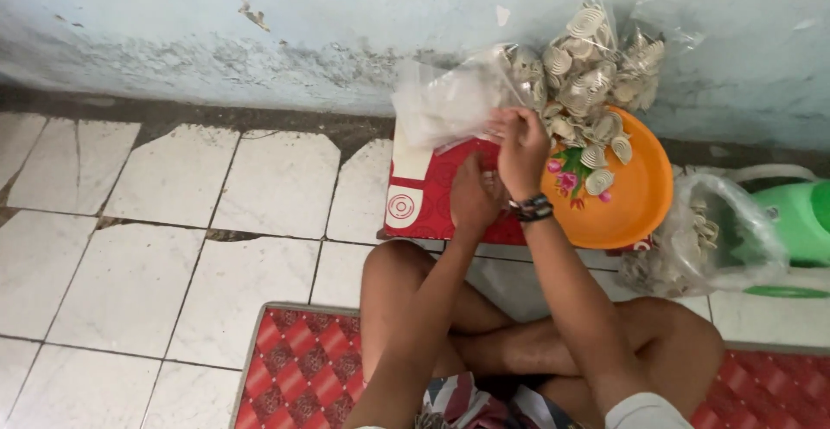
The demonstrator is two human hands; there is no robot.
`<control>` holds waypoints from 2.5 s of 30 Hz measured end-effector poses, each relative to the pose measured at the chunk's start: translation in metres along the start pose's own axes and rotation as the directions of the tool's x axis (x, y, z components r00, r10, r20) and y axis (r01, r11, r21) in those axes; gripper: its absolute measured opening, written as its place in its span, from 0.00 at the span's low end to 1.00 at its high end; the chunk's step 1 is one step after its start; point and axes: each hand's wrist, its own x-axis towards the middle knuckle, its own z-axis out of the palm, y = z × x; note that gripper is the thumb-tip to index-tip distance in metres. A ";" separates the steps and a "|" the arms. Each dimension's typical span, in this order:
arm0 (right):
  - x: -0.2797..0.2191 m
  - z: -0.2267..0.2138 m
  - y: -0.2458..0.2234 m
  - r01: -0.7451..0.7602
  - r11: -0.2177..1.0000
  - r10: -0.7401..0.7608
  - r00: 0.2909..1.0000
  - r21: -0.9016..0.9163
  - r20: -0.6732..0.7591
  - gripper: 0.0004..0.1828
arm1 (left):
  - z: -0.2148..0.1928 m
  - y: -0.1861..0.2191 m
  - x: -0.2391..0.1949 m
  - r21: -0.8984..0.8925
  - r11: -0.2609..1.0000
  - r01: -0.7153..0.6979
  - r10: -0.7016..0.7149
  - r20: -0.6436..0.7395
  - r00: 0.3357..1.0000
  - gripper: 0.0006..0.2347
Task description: Packing small decorative snacks from an orange plate into clear plastic bags while sitting on the floor.
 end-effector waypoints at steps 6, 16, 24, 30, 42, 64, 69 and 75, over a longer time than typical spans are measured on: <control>-0.011 -0.078 0.043 -0.130 0.988 0.134 0.990 0.088 -0.043 0.12 | 0.029 -0.026 0.003 -0.275 0.942 -0.193 0.092 -0.340 0.936 0.47; -0.049 -0.091 -0.007 0.112 0.914 -0.079 0.992 -0.389 0.098 0.34 | 0.014 -0.019 -0.002 -0.153 0.887 -0.435 0.343 -0.411 0.845 0.56; -0.051 -0.105 0.018 0.108 0.926 0.008 0.953 -0.362 0.304 0.16 | 0.032 -0.043 0.005 -0.090 0.904 -0.418 0.382 -0.268 0.884 0.62; -0.051 -0.110 0.008 0.197 0.882 0.009 0.900 -0.427 0.435 0.14 | 0.026 -0.035 0.002 -0.078 0.877 -0.475 0.434 -0.296 0.851 0.55; -0.040 -0.117 0.004 -0.315 0.916 0.396 0.806 -0.248 0.440 0.20 | 0.018 -0.027 -0.007 -0.109 0.813 -0.572 0.551 -0.175 0.816 0.55; -0.027 -0.138 0.017 -0.243 0.826 0.451 0.826 -0.508 0.339 0.33 | 0.034 -0.037 -0.009 0.194 0.638 -0.745 0.766 -0.258 0.589 0.40; -0.030 -0.140 0.013 -0.204 0.798 0.441 0.839 -0.568 0.319 0.33 | 0.037 -0.039 -0.006 0.193 0.621 -0.760 0.775 -0.295 0.559 0.33; -0.028 -0.147 0.027 -0.135 0.778 0.436 0.819 -0.614 0.373 0.32 | 0.032 -0.036 -0.009 0.200 0.612 -0.765 0.786 -0.266 0.558 0.36</control>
